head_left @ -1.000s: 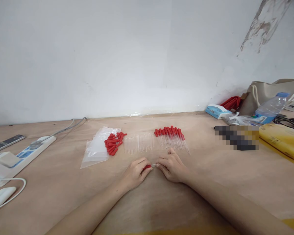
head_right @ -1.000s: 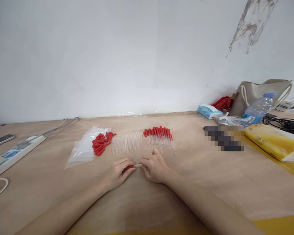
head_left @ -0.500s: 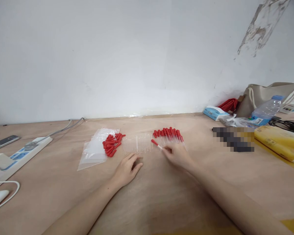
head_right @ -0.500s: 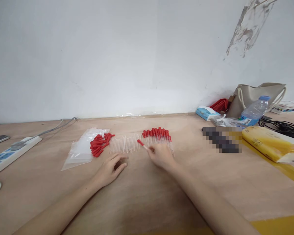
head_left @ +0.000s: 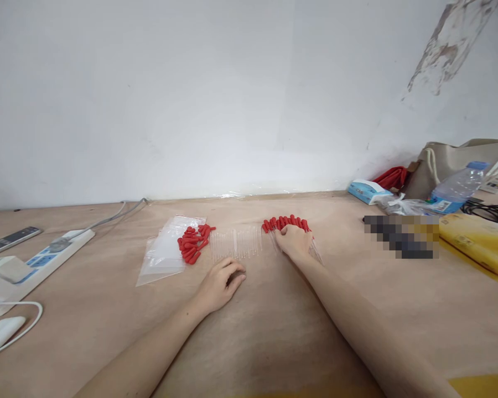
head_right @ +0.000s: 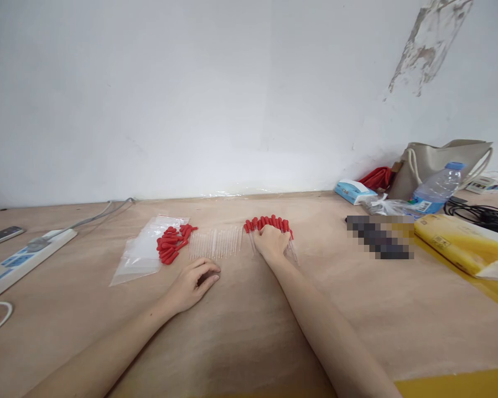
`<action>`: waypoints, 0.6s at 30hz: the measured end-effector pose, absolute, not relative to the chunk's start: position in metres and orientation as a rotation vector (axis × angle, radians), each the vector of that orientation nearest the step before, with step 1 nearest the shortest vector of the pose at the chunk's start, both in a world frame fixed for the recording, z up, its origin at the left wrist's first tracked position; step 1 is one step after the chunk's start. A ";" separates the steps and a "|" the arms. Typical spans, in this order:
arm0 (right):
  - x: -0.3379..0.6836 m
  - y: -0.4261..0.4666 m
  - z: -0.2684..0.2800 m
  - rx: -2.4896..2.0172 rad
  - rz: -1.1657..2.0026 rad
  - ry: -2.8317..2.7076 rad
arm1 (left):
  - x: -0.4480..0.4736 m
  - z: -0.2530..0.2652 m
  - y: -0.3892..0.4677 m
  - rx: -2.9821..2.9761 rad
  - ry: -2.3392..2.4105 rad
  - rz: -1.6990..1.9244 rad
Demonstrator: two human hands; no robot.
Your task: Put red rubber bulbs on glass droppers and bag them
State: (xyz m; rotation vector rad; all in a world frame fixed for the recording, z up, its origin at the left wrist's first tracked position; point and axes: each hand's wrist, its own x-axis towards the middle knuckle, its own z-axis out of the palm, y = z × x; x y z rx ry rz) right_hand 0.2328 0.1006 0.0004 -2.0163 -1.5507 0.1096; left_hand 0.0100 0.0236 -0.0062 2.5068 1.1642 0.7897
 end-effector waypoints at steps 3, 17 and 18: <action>0.231 0.096 0.001 -1.985 0.099 -1.562 | 0.010 -0.006 0.024 2.508 1.174 0.784; 0.185 0.104 0.012 -2.149 0.001 -1.941 | 0.011 -0.006 0.024 2.522 1.171 0.771; 0.184 0.106 0.012 -2.158 0.005 -1.948 | 0.011 -0.007 0.024 2.523 1.172 0.771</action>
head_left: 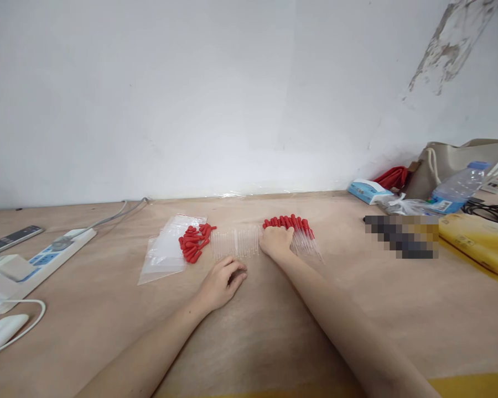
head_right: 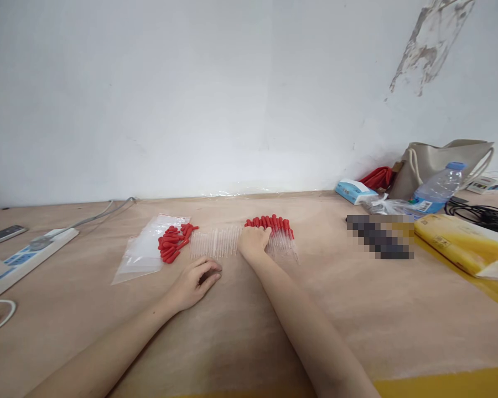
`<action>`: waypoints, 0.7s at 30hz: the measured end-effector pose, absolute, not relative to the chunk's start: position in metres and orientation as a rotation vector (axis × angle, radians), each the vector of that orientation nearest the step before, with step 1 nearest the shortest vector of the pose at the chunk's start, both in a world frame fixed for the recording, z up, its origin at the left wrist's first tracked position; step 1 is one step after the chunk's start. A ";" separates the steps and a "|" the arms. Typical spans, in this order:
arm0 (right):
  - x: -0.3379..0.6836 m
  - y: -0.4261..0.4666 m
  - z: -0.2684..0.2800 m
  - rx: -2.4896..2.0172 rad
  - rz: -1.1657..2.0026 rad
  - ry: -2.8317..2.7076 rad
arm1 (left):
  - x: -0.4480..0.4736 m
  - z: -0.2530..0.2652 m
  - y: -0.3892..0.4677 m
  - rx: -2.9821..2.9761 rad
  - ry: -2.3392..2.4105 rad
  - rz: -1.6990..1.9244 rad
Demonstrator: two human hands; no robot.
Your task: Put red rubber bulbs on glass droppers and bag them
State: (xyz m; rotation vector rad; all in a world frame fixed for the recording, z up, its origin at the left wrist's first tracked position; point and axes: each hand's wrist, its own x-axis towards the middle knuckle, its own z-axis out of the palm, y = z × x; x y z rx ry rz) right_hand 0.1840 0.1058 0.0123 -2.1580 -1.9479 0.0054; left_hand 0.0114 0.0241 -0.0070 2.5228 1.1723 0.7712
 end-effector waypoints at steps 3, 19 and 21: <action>0.181 0.107 0.011 -2.175 0.013 -1.949 | 0.012 -0.008 0.023 2.530 1.175 0.770; 0.247 0.026 -0.017 -1.234 -0.417 -2.064 | -0.044 0.021 0.041 2.752 2.398 0.241; 0.250 0.020 -0.019 -1.187 -0.417 -2.028 | -0.042 0.019 0.041 2.735 2.395 0.182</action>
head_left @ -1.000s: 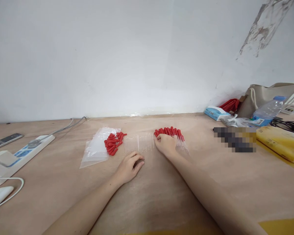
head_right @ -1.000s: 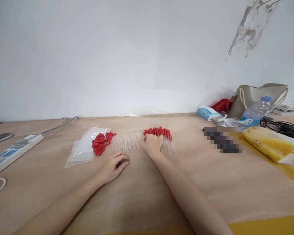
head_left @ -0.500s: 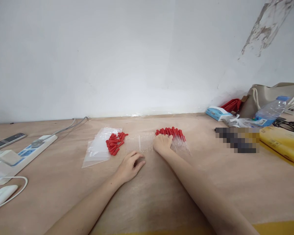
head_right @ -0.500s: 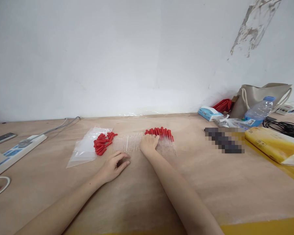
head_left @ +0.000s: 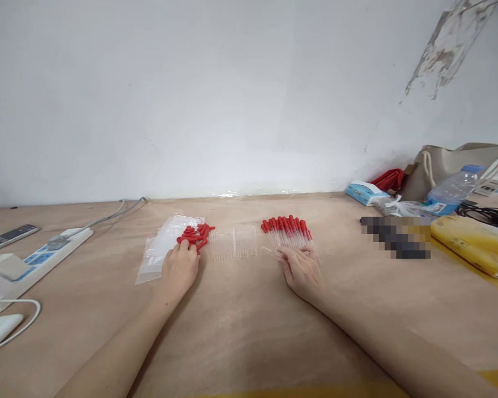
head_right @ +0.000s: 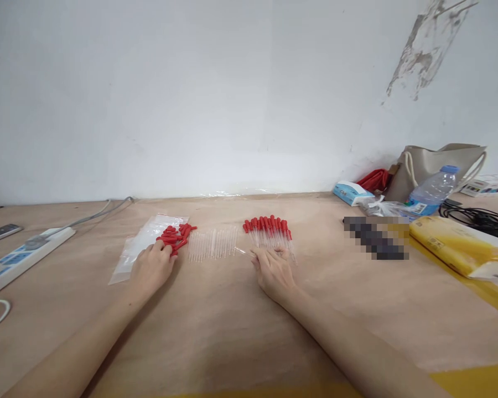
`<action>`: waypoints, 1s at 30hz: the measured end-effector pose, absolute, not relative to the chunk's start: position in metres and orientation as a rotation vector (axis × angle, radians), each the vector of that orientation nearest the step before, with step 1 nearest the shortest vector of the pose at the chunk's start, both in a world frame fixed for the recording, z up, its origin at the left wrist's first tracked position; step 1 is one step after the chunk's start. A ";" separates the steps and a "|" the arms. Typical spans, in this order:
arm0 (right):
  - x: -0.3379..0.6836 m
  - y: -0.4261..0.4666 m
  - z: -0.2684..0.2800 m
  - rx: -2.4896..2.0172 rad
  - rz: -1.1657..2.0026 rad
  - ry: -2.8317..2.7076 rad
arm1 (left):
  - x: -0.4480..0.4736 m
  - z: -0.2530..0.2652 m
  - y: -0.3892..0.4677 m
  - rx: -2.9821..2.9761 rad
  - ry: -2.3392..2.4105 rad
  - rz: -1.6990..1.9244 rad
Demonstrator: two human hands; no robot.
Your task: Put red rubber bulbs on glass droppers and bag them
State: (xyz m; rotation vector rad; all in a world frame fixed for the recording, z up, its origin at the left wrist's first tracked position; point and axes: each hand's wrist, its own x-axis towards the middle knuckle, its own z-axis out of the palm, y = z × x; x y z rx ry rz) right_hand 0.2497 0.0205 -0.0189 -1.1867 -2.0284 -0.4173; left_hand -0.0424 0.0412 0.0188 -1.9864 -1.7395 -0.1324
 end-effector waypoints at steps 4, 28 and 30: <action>0.249 0.017 -0.017 -1.157 -0.405 -2.070 | -0.043 0.017 0.044 -1.998 -1.767 -0.118; 0.247 0.012 -0.011 -1.087 -0.196 -2.196 | 0.026 -0.004 0.015 -2.924 -1.478 -1.154; 0.248 0.012 -0.011 -1.078 -0.202 -2.193 | 0.027 -0.004 0.015 -2.920 -1.509 -1.192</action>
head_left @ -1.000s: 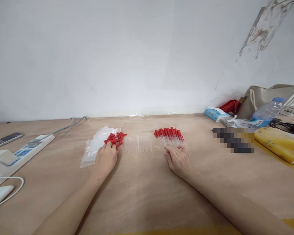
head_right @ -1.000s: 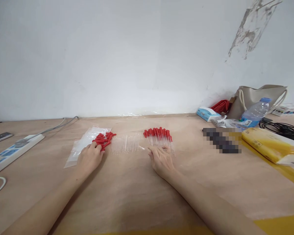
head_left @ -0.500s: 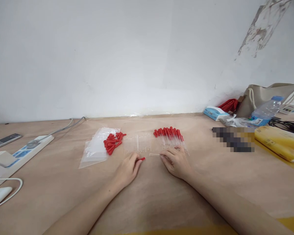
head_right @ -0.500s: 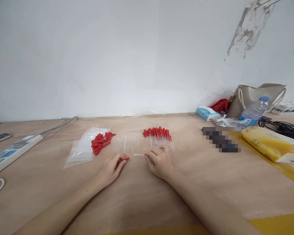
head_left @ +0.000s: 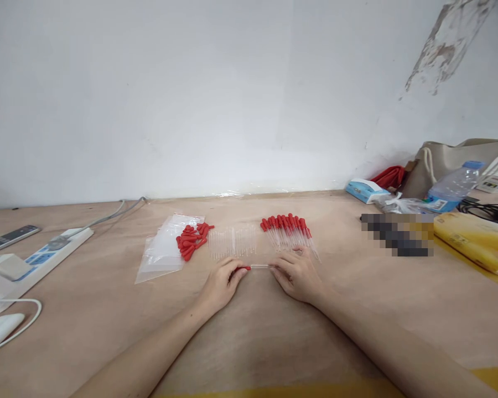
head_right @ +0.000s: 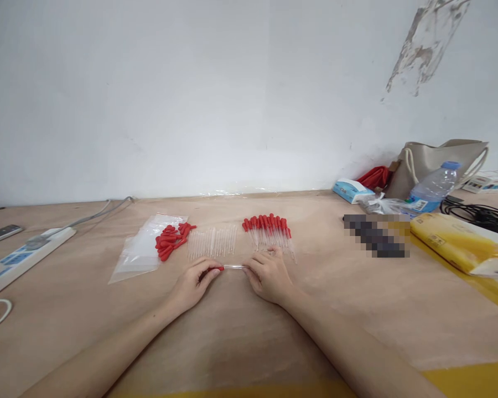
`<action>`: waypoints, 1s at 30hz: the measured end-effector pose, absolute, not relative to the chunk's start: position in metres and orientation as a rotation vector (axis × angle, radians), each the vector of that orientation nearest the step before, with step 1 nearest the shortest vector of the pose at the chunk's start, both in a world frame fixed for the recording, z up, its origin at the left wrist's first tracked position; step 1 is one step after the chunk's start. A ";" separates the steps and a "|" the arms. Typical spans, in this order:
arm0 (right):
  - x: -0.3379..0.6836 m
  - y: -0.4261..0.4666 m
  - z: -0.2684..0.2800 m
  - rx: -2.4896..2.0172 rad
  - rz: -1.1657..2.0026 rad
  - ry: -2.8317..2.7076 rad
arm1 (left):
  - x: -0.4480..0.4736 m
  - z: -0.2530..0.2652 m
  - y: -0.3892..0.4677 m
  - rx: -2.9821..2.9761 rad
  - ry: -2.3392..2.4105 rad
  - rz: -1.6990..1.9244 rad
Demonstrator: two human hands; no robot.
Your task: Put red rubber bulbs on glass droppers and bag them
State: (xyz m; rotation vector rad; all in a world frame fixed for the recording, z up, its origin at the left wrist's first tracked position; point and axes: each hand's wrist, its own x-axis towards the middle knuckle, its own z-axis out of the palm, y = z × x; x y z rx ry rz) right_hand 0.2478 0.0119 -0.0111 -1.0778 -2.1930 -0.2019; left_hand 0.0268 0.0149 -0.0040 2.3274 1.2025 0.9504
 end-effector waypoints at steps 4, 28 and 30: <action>0.248 0.012 -0.012 -1.038 -0.151 -2.205 | 0.028 -0.005 0.015 2.248 1.218 0.984; 0.247 0.014 -0.017 -0.947 0.105 -2.217 | 0.026 -0.006 0.012 2.215 1.160 0.917; 0.250 0.015 -0.016 -0.951 0.109 -2.249 | 0.026 -0.006 0.011 2.261 1.124 0.895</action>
